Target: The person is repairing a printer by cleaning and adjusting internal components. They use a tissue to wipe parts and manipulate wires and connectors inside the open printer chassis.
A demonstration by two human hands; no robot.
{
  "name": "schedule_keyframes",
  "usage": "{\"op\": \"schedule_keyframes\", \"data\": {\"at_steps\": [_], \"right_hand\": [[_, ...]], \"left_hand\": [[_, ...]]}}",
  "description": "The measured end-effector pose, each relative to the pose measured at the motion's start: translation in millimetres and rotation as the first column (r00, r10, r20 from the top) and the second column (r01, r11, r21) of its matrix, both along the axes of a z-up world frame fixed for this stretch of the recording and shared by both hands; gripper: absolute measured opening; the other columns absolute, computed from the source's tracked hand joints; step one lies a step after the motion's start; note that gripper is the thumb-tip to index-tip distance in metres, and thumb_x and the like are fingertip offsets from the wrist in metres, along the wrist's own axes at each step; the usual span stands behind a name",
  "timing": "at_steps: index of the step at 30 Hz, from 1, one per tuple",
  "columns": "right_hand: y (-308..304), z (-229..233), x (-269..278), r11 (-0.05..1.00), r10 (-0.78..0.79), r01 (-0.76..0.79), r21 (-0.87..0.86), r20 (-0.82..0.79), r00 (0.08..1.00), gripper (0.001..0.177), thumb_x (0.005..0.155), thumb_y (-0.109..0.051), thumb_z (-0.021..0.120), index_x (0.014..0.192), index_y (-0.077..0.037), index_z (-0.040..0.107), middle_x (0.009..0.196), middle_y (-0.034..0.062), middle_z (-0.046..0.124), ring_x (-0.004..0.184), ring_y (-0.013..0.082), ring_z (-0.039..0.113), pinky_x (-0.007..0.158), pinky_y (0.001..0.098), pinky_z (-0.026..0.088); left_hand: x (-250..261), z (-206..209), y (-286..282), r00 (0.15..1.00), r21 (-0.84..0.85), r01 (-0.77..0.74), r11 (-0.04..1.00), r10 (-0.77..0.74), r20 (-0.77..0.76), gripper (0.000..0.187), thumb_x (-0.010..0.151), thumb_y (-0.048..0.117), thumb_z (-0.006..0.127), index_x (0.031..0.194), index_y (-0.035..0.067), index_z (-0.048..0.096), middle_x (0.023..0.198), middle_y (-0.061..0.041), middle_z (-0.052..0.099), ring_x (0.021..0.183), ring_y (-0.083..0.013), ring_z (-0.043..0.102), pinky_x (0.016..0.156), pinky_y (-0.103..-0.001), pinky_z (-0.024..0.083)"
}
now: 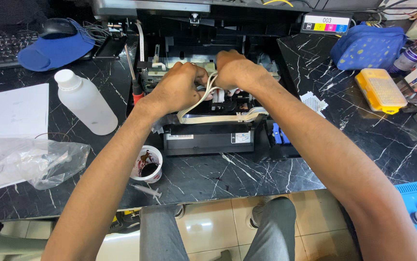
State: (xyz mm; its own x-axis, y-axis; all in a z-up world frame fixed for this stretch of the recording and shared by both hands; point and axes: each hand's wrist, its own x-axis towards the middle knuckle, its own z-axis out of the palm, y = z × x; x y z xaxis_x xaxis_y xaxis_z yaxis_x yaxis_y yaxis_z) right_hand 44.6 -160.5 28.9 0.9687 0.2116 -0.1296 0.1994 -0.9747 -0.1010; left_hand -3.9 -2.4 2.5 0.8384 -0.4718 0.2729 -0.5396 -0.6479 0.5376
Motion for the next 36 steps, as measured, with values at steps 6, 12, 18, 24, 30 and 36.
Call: {"op": "schedule_keyframes", "data": {"at_steps": [6, 12, 18, 24, 30, 36], "right_hand": [[-15.3, -8.0, 7.7, 0.999, -0.027, 0.03, 0.025, -0.105, 0.994, 0.033, 0.087, -0.014, 0.066, 0.11, 0.01, 0.072, 0.097, 0.0264, 0.075, 0.089, 0.0421, 0.075, 0.071, 0.0503, 0.061], [-15.5, 15.8, -6.2, 0.971, -0.091, 0.147, 0.187, -0.281, 0.955, 0.029, 0.092, -0.009, 0.063, 0.114, 0.007, 0.069, 0.089, 0.0229, 0.076, 0.07, 0.0338, 0.076, 0.057, 0.0411, 0.064], [-25.7, 3.6, 13.2, 0.921, -0.049, 0.189, 0.341, -0.381, 0.923, 0.013, 0.091, -0.001, 0.061, 0.098, 0.008, 0.068, 0.076, 0.0222, 0.074, 0.064, 0.0318, 0.076, 0.054, 0.0423, 0.066], [-41.8, -35.4, 60.7, 0.984, -0.008, 0.065, 0.168, -0.321, 0.947, 0.028, 0.088, -0.007, 0.068, 0.113, 0.004, 0.069, 0.081, 0.0167, 0.076, 0.069, 0.0321, 0.076, 0.058, 0.0464, 0.066], [-37.8, -5.5, 24.3, 0.995, -0.07, 0.085, 0.053, -0.242, 0.968, 0.036, 0.083, -0.03, 0.073, 0.107, -0.003, 0.073, 0.085, 0.0085, 0.079, 0.081, 0.0272, 0.076, 0.073, 0.0385, 0.06], [-48.9, 35.2, -37.0, 0.972, 0.028, 0.023, 0.232, -0.213, 0.977, 0.049, 0.079, -0.021, 0.074, 0.126, -0.007, 0.07, 0.116, 0.0171, 0.073, 0.114, 0.0347, 0.069, 0.096, 0.0425, 0.053]], "left_hand": [[-8.1, 4.2, 6.2, 0.999, 0.0, -0.04, 0.999, 0.04, -0.026, 0.013, 0.079, 0.01, 0.083, 0.091, 0.01, 0.078, 0.085, -0.016, 0.078, 0.085, -0.0411, 0.076, 0.08, -0.052, 0.057], [-4.3, 10.3, 0.8, 0.999, 0.021, -0.031, 0.999, 0.031, -0.022, 0.014, 0.08, 0.012, 0.083, 0.093, 0.013, 0.078, 0.079, -0.017, 0.077, 0.083, -0.0384, 0.077, 0.08, -0.048, 0.058], [-9.3, 8.7, -6.5, 1.0, 0.001, -0.004, 1.0, 0.004, -0.027, 0.013, 0.079, 0.012, 0.082, 0.089, 0.017, 0.076, 0.067, -0.016, 0.073, 0.077, -0.0366, 0.077, 0.078, -0.046, 0.058], [1.1, 3.3, -9.8, 1.0, 0.022, -0.005, 1.0, 0.005, 0.01, 0.012, 0.079, 0.011, 0.082, 0.089, 0.016, 0.077, 0.071, -0.019, 0.074, 0.079, -0.0375, 0.077, 0.076, -0.049, 0.058], [-2.8, 8.0, -14.2, 1.0, 0.035, 0.024, 0.999, -0.024, 0.009, 0.023, 0.08, 0.009, 0.081, 0.102, 0.011, 0.074, 0.094, -0.024, 0.076, 0.084, -0.0414, 0.076, 0.077, -0.057, 0.058], [-13.9, 25.4, -18.1, 0.996, -0.005, 0.082, 0.997, -0.082, -0.028, 0.022, 0.09, 0.005, 0.073, 0.112, 0.004, 0.072, 0.111, -0.025, 0.074, 0.104, -0.0494, 0.07, 0.09, -0.061, 0.053]]}}
